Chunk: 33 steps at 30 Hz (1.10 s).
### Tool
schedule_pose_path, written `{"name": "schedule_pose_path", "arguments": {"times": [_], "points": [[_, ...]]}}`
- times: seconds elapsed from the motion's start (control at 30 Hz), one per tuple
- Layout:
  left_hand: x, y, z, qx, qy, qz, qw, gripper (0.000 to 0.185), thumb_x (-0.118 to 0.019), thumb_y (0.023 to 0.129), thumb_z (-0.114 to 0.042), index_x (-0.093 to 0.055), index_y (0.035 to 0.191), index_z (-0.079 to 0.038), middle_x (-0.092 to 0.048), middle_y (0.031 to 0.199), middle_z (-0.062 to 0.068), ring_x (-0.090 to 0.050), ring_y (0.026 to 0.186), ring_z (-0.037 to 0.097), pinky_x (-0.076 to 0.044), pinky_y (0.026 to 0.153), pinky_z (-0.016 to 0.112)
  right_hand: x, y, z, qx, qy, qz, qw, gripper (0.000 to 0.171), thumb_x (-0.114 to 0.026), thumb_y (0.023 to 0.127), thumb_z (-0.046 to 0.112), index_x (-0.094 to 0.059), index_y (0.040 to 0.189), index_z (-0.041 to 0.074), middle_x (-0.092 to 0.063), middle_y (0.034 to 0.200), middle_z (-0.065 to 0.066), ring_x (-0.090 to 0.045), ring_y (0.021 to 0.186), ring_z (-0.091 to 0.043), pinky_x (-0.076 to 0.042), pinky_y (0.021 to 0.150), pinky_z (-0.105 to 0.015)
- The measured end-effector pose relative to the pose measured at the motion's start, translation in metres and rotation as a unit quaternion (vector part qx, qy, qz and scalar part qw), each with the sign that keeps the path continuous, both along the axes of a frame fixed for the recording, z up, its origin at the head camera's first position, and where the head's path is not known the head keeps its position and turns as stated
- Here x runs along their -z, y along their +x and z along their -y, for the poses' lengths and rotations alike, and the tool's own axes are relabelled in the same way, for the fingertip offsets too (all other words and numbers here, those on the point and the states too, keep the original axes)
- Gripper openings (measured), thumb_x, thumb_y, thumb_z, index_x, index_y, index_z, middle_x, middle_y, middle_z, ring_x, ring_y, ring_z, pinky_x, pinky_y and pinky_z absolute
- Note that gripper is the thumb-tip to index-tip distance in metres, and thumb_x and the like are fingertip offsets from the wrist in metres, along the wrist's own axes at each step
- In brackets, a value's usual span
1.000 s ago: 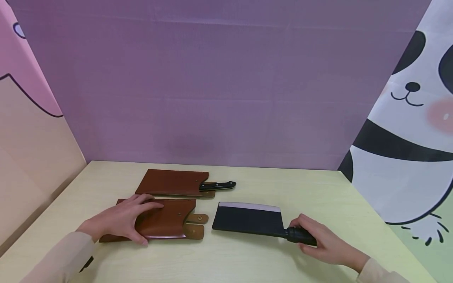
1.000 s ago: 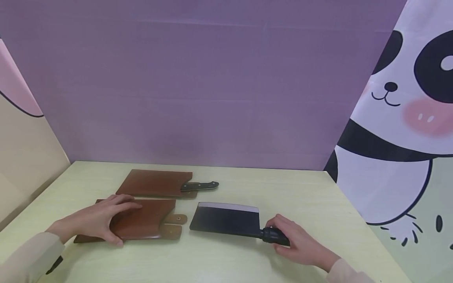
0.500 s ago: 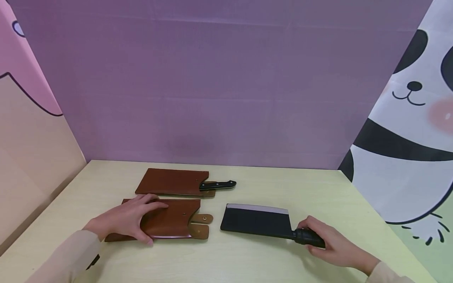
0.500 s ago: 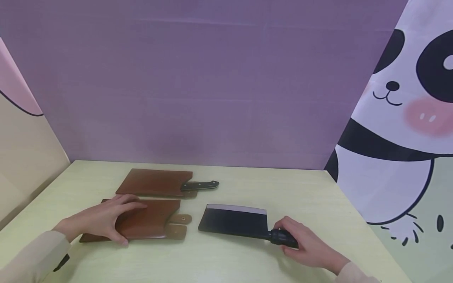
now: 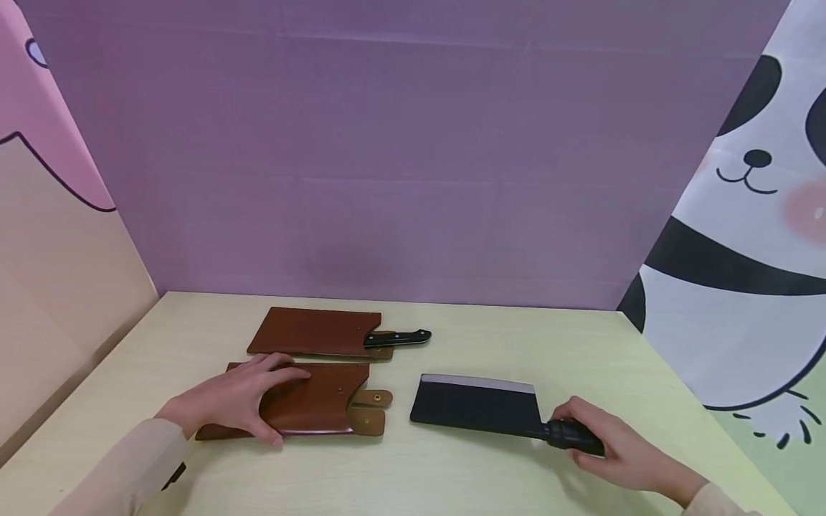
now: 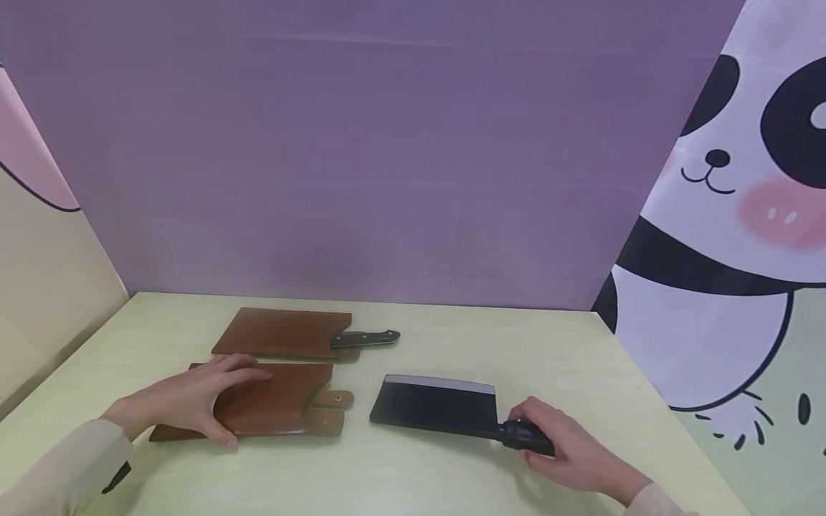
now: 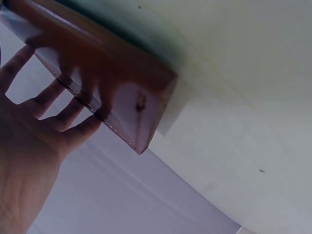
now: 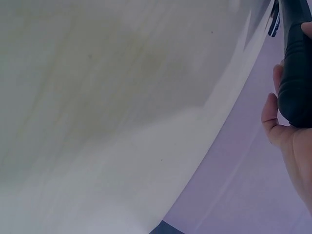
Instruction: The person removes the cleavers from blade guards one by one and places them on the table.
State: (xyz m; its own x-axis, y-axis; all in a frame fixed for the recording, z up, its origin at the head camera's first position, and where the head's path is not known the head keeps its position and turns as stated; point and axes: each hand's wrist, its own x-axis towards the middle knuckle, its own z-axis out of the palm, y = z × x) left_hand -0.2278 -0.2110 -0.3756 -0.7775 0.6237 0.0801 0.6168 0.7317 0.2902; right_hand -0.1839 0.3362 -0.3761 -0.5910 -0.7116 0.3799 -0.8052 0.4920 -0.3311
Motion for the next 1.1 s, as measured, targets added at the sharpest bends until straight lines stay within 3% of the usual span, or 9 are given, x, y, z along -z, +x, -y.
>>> {"name": "schedule_pose_path", "arguments": {"times": [0.2, 0.7, 0.97, 1.1], "points": [[0.002, -0.001, 0.0, 0.0, 0.002, 0.003, 1.0, 0.091, -0.07, 0.057, -0.07, -0.044, 0.133, -0.027, -0.04, 0.131, 0.006, -0.042, 0.119, 0.029, -0.04, 0.086, 0.055, 0.005, -0.003, -0.005, -0.018, -0.023, -0.001, 1.0, 0.05, -0.069, 0.066, -0.008, -0.051, 0.11, 0.008, -0.052, 0.093, 0.009, -0.05, 0.079, -0.001, -0.039, 0.064, -0.013], [0.004, -0.003, -0.003, -0.005, -0.004, 0.035, 0.9994, 0.089, -0.071, 0.058, -0.067, -0.044, 0.133, -0.027, -0.038, 0.133, 0.005, -0.04, 0.122, 0.03, -0.039, 0.088, 0.058, 0.006, -0.003, -0.009, 0.001, -0.006, 0.01, 1.0, 0.049, -0.07, 0.068, -0.004, -0.051, 0.111, 0.013, -0.053, 0.093, 0.013, -0.05, 0.079, 0.0, -0.04, 0.065, -0.018], [0.004, -0.003, -0.004, -0.014, -0.011, 0.043, 0.9989, 0.089, -0.071, 0.058, -0.067, -0.044, 0.133, -0.029, -0.038, 0.134, 0.005, -0.038, 0.124, 0.031, -0.038, 0.089, 0.059, 0.009, -0.011, -0.012, -0.033, -0.002, 0.016, 0.999, 0.048, -0.068, 0.069, -0.005, -0.05, 0.111, 0.011, -0.054, 0.094, 0.011, -0.051, 0.077, 0.0, -0.04, 0.066, -0.016], [0.003, -0.003, -0.004, -0.015, -0.013, 0.046, 0.9988, 0.089, -0.072, 0.058, -0.067, -0.044, 0.133, -0.029, -0.038, 0.134, 0.005, -0.038, 0.124, 0.031, -0.038, 0.089, 0.058, 0.009, -0.011, -0.013, -0.012, 0.01, 0.008, 1.0, 0.05, -0.07, 0.068, -0.003, -0.052, 0.111, 0.014, -0.053, 0.097, 0.013, -0.049, 0.081, 0.0, -0.038, 0.066, -0.019]]}}
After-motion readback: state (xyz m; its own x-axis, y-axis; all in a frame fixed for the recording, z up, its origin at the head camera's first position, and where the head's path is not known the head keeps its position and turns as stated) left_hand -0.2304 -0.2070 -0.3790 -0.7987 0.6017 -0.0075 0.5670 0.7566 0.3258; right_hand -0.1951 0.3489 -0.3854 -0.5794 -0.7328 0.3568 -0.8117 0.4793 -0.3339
